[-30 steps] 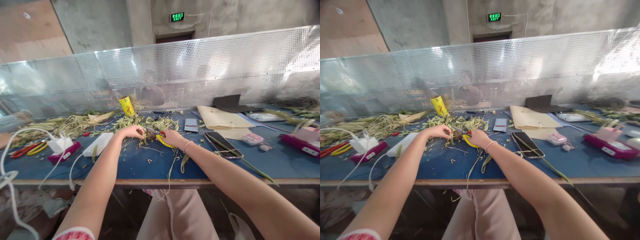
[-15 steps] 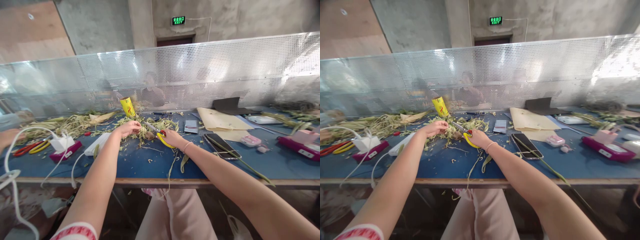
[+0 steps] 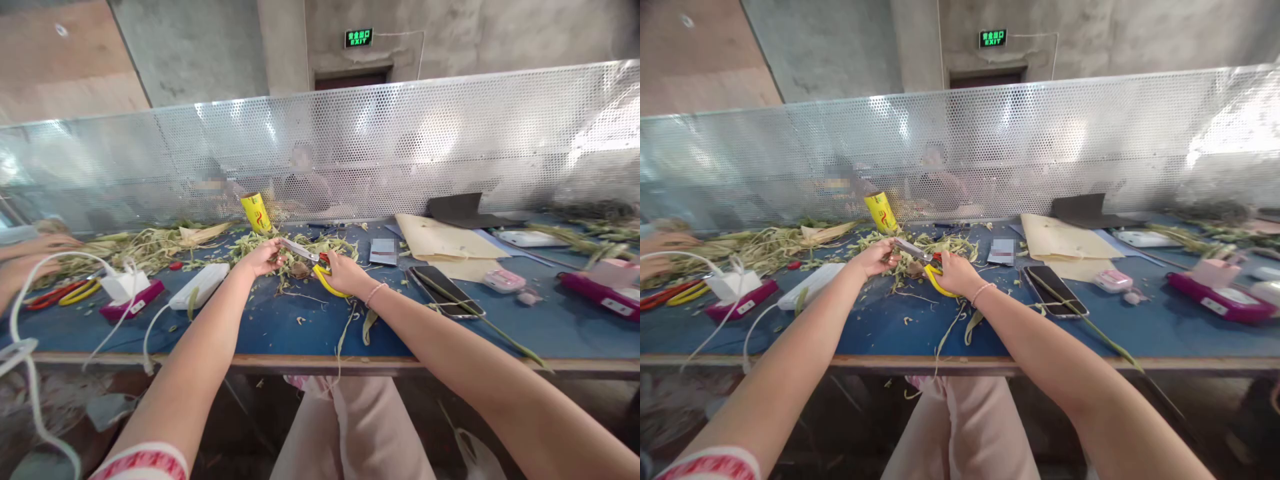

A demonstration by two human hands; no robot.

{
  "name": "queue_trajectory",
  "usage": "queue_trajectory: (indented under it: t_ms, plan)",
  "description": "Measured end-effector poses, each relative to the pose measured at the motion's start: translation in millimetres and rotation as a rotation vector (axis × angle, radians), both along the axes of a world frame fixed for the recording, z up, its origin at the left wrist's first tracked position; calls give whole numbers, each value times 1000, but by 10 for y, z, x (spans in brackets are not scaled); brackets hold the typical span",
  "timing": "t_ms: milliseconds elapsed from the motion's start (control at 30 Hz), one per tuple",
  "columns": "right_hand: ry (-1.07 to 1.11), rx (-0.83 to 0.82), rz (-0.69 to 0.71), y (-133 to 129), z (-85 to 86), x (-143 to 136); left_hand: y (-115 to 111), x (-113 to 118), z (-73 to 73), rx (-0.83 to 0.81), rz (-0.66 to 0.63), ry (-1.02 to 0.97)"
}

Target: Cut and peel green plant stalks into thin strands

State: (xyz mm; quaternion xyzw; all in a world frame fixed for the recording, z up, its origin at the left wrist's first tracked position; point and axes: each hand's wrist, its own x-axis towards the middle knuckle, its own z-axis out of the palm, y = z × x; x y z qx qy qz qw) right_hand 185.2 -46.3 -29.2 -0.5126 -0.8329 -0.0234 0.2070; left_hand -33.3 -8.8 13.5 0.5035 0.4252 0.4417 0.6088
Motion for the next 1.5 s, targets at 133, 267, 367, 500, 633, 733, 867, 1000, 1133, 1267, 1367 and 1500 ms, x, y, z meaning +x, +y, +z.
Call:
queue_trajectory:
  t_ms: [133, 267, 367, 500, 633, 733, 867, 1000, 1133, 1267, 1367, 1500]
  plan:
    - [-14, 52, -17, 12, 0, 19, 20, 64, -47, 48, -65, -85]
    - [-21, 66, -19, 43, -17, 35, 36, 93, -75, 75, -83, -139]
    - [-33, 89, -11, 57, -28, 45, 44, 102, -79, 89, -68, -162]
    - [-48, 108, -24, 55, -25, 51, 43, 114, -71, 95, -43, -163]
    - [-52, 114, -40, 45, -10, 50, 41, 120, -72, 104, -27, -149]
    - [-54, 103, -47, 38, 6, 47, 43, 127, -73, 122, -5, -138]
    - [-40, 90, -50, 26, 36, 49, 35, 152, -58, 157, 34, -123]
    - [-27, 92, -42, 13, 72, 60, 17, 182, -31, 182, 75, -101]
    - [-12, 84, -40, 7, 105, 66, -1, 205, -5, 204, 104, -88]
    - [12, 53, -28, 27, 116, 67, -3, 214, 3, 230, 115, -86]
    - [11, 46, -47, 52, 109, 71, -2, 216, 2, 243, 123, -72]
    - [7, 56, -67, 68, 104, 84, -21, 228, 10, 241, 156, -63]
